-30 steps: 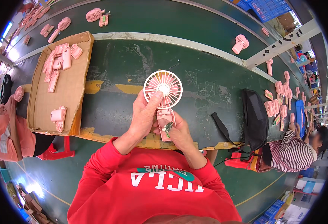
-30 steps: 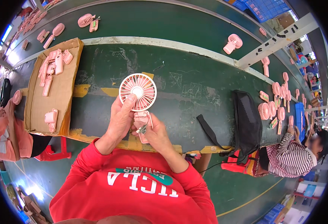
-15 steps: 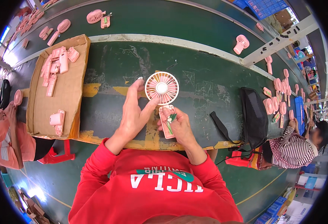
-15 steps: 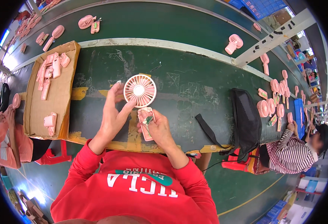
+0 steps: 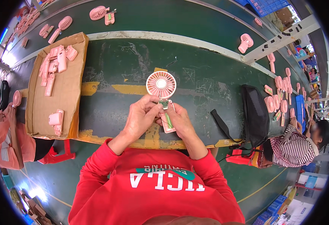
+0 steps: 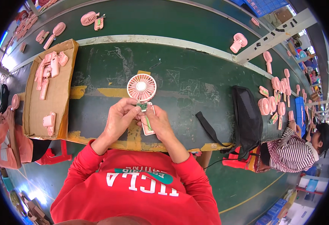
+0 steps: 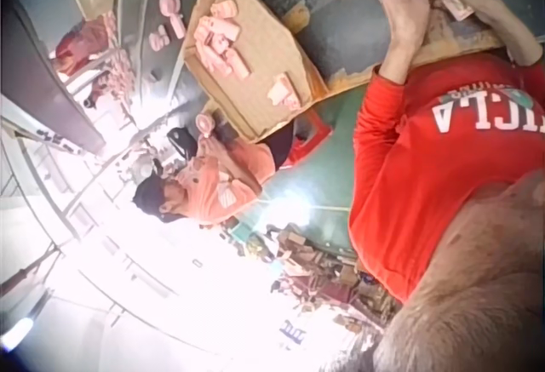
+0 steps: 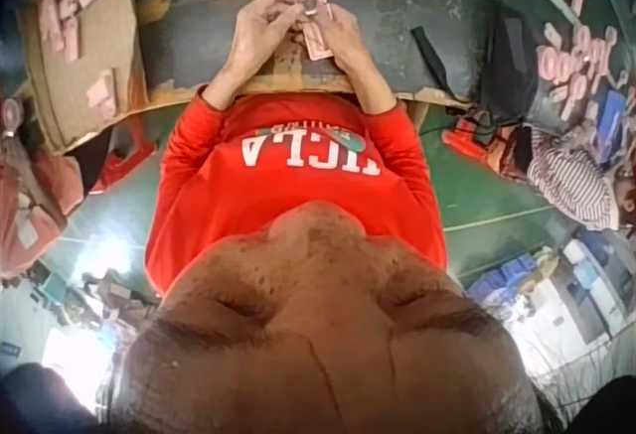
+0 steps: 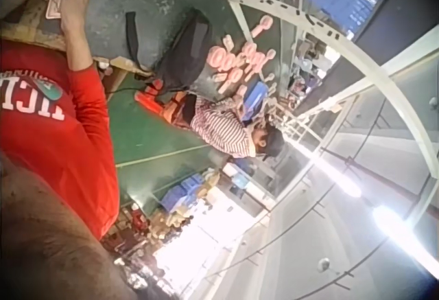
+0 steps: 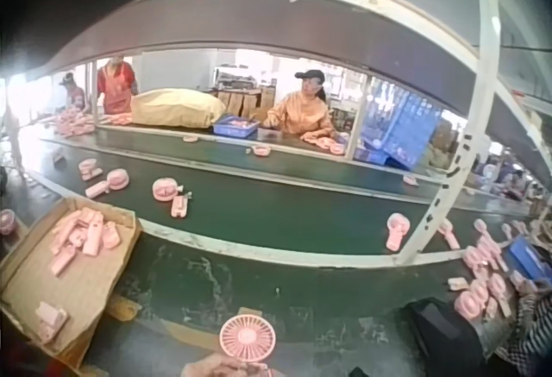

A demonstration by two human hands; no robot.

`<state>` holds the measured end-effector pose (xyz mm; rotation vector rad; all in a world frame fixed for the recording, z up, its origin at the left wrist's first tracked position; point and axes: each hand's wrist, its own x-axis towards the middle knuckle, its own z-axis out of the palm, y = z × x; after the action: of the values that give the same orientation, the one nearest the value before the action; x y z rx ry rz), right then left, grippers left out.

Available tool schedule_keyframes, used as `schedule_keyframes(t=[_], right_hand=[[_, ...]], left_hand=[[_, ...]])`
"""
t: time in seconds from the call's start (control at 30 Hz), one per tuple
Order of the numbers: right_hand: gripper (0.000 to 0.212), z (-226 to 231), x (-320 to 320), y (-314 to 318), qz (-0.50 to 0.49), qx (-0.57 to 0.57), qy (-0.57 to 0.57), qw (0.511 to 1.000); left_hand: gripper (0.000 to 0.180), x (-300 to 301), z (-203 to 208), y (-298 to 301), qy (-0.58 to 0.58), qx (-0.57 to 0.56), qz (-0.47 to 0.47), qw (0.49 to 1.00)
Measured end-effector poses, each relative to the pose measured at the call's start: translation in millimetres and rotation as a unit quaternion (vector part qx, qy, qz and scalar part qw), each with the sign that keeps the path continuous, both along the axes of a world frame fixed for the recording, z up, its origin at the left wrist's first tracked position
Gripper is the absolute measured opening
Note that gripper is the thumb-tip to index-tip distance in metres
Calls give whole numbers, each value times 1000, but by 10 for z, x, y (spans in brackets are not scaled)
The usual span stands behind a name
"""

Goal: The person assembles portable fans by fitting internal components and batteries into the handle housings, snapping on the back covers by hand, and placing the assembled fans onto the conveyor belt.

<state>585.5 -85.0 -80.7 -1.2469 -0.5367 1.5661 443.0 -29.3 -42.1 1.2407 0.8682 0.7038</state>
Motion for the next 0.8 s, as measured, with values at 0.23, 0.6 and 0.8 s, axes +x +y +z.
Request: schedule_keyframes(t=[0.23, 0.6, 0.8], right_hand=[[31, 53, -19, 2, -21, -13, -5, 1000], [30, 51, -19, -8, -8, -17, -6, 1000], [33, 104, 1, -3, -7, -22, 19, 1000]], left_hand=[[22, -70, 80, 11, 77, 107, -36, 991], [22, -36, -111, 26, 133, 320, -11, 938], [16, -41, -147, 41, 144, 415, -6, 898]])
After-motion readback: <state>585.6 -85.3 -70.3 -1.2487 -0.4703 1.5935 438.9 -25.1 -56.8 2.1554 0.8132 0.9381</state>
